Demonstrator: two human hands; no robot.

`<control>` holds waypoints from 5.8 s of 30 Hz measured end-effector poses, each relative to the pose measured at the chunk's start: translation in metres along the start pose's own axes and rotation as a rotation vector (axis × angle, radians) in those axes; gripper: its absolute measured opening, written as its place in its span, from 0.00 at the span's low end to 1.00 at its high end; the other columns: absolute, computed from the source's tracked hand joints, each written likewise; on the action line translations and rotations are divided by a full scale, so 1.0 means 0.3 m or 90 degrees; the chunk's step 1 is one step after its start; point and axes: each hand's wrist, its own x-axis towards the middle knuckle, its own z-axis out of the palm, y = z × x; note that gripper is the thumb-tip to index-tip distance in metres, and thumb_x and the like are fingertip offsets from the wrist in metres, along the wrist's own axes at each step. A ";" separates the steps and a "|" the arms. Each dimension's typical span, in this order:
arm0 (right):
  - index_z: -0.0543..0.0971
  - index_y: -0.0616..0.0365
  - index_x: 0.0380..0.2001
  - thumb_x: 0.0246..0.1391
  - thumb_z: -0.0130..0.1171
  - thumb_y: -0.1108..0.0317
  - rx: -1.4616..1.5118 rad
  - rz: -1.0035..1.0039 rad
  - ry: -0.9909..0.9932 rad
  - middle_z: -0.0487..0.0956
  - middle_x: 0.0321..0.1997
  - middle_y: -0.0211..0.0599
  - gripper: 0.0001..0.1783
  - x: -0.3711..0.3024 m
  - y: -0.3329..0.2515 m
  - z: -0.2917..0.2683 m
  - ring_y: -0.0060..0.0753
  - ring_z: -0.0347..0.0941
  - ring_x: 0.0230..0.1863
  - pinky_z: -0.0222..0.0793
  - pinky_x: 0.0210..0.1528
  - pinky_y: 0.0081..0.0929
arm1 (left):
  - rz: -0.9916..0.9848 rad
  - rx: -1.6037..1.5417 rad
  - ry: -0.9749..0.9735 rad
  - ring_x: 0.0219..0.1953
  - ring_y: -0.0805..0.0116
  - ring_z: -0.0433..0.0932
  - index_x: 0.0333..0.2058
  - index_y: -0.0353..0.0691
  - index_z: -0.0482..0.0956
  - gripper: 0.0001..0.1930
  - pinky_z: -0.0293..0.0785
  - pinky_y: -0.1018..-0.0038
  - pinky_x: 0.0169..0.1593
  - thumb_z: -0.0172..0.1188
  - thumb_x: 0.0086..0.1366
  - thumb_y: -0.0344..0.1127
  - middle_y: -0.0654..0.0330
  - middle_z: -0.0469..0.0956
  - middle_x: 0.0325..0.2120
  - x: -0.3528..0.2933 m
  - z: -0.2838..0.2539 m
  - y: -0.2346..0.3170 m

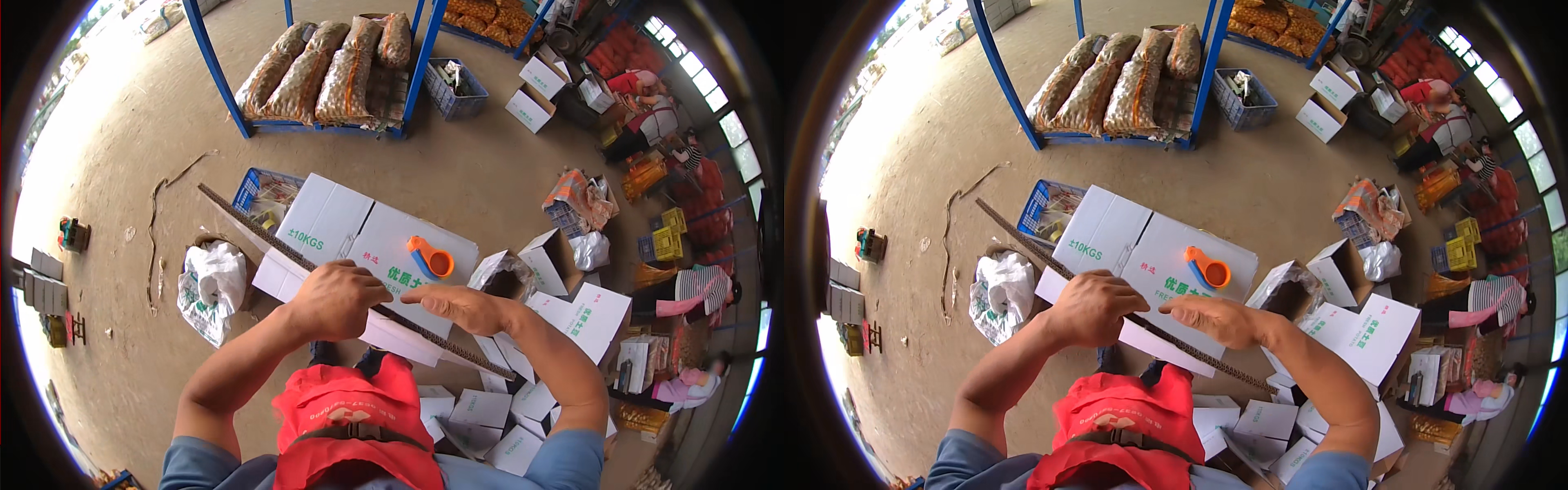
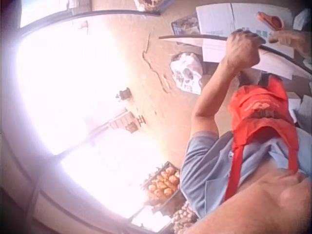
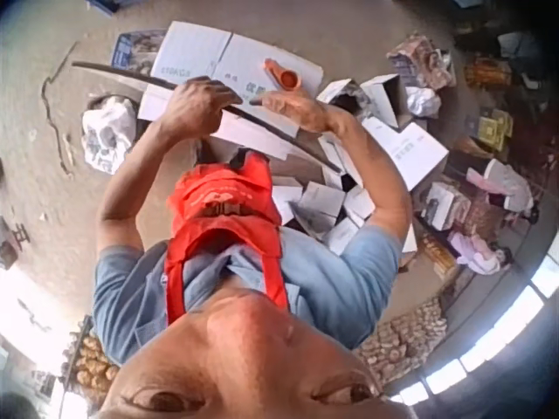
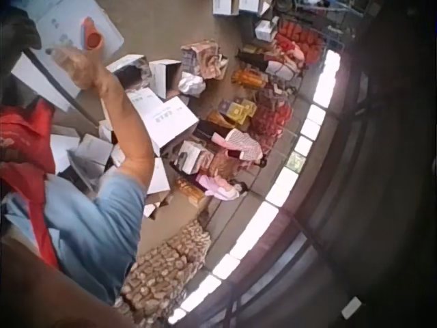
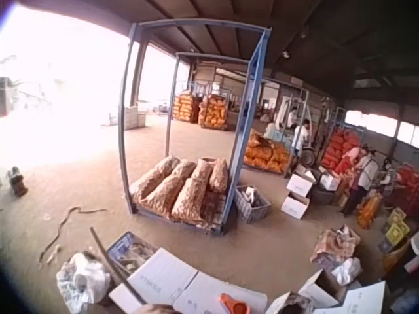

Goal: The recorder assembles cardboard boxes and seals the bottom with a tape dispenser in a produce shop environment.

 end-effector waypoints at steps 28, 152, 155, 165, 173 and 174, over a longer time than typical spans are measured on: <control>0.87 0.63 0.41 0.63 0.64 0.46 -0.484 0.142 0.317 0.83 0.35 0.64 0.26 0.203 -0.355 -0.044 0.67 0.81 0.41 0.76 0.47 0.53 | 0.190 0.008 -0.019 0.41 0.63 0.86 0.47 0.41 0.84 0.16 0.81 0.68 0.45 0.64 0.61 0.38 0.60 0.86 0.36 -0.455 -0.215 0.028; 0.68 0.55 0.73 0.69 0.54 0.48 -0.537 0.020 0.497 0.61 0.80 0.47 0.36 0.101 0.157 0.479 0.47 0.54 0.81 0.44 0.83 0.47 | 0.029 0.179 -0.121 0.80 0.48 0.47 0.73 0.32 0.58 0.39 0.41 0.54 0.81 0.56 0.72 0.49 0.42 0.53 0.77 -0.125 0.011 -0.457; 0.69 0.54 0.72 0.68 0.55 0.50 -0.519 0.007 0.502 0.63 0.80 0.47 0.34 0.109 0.172 0.457 0.46 0.55 0.81 0.46 0.82 0.47 | -0.012 0.198 -0.073 0.80 0.46 0.47 0.74 0.29 0.57 0.40 0.41 0.54 0.81 0.54 0.73 0.52 0.41 0.51 0.77 -0.129 0.061 -0.437; 0.84 0.64 0.30 0.77 0.46 0.55 0.556 -0.226 0.816 0.86 0.30 0.45 0.27 0.087 0.338 0.278 0.34 0.84 0.33 0.78 0.54 0.40 | -0.055 0.159 -0.073 0.79 0.38 0.47 0.73 0.29 0.59 0.48 0.42 0.48 0.80 0.62 0.67 0.60 0.33 0.50 0.76 -0.134 0.151 -0.303; 0.84 0.63 0.45 0.66 0.58 0.48 -0.173 0.109 0.577 0.84 0.50 0.51 0.26 0.411 1.001 0.040 0.54 0.82 0.51 0.76 0.55 0.46 | -0.079 0.137 -0.095 0.76 0.33 0.55 0.69 0.29 0.65 0.47 0.48 0.43 0.77 0.64 0.61 0.59 0.31 0.57 0.73 -0.148 0.178 -0.294; 0.84 0.63 0.45 0.66 0.58 0.48 -0.180 0.097 0.577 0.84 0.50 0.51 0.26 0.433 0.990 0.008 0.54 0.82 0.51 0.76 0.55 0.46 | -0.075 0.136 -0.082 0.76 0.34 0.55 0.69 0.30 0.65 0.47 0.48 0.43 0.77 0.65 0.61 0.58 0.32 0.57 0.73 -0.164 0.177 -0.292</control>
